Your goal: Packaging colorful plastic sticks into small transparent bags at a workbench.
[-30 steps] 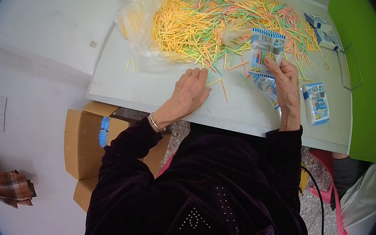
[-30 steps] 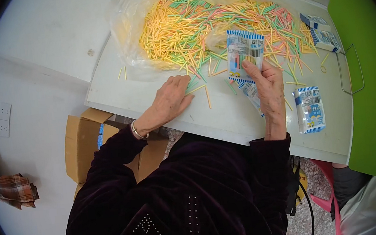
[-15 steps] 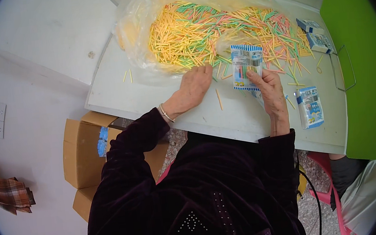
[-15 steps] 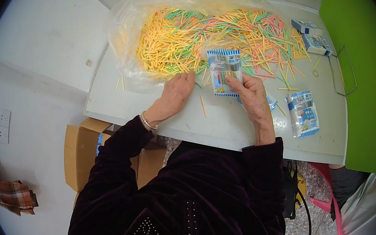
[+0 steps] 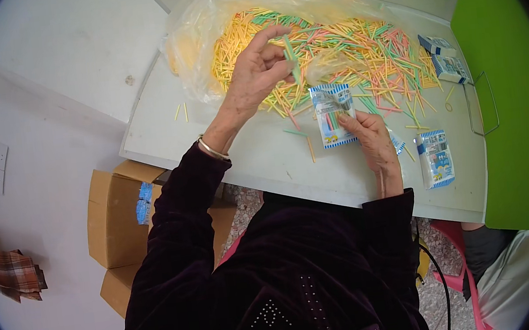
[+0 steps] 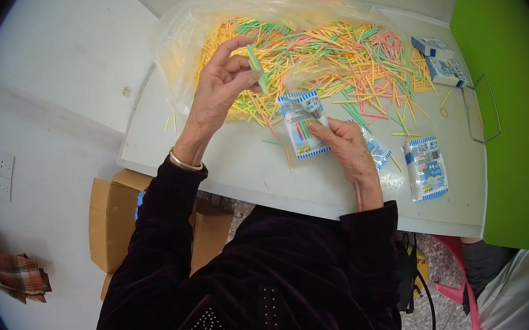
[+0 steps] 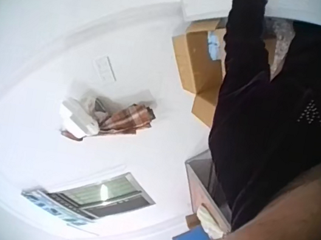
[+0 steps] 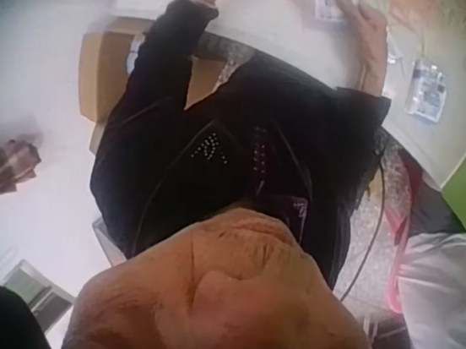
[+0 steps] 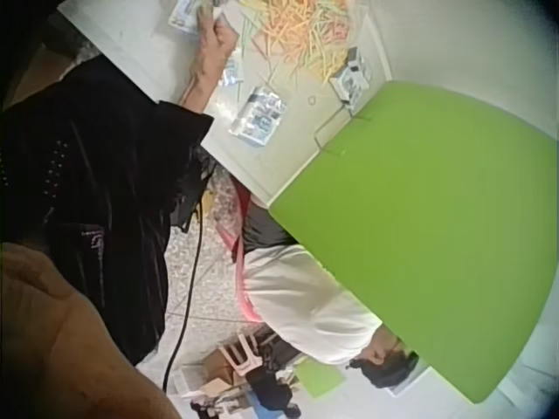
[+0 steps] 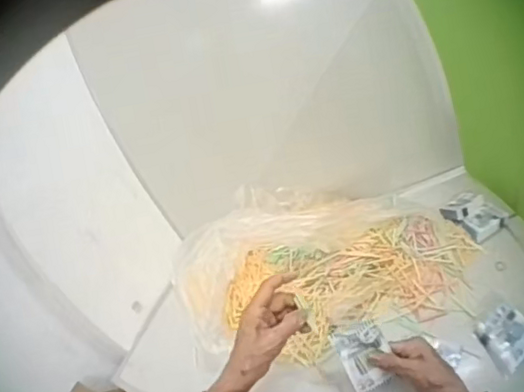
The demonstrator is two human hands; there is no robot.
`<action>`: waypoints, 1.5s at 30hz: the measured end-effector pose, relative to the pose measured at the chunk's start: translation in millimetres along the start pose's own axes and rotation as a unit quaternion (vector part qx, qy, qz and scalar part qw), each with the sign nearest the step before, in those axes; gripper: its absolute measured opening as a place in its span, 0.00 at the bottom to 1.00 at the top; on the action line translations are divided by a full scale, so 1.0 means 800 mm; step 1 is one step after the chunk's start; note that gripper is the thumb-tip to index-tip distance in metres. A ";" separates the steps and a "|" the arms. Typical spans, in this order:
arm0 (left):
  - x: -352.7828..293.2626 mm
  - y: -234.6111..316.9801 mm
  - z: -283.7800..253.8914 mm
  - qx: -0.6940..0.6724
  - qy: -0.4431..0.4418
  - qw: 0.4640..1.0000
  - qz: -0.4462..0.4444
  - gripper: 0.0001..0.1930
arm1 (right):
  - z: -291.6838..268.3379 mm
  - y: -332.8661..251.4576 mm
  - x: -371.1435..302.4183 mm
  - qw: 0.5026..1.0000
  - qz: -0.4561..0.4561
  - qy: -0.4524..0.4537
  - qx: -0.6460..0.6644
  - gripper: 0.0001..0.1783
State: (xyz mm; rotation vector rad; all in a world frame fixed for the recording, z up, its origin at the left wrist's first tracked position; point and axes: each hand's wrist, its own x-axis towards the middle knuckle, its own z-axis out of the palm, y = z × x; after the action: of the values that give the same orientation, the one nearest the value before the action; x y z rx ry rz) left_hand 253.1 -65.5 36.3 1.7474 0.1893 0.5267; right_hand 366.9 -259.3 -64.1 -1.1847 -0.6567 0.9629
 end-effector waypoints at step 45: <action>-0.036 -0.026 0.044 0.011 -0.112 0.992 -0.052 0.14 | 0.003 -0.003 -0.012 0.999 -0.015 -0.037 -0.001 0.15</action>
State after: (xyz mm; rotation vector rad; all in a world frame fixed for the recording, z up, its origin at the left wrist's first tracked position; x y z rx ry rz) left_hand 246.8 -102.8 4.2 1.7934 0.1266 0.2520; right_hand 361.0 -266.7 -60.8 -1.1415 -0.7327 0.9859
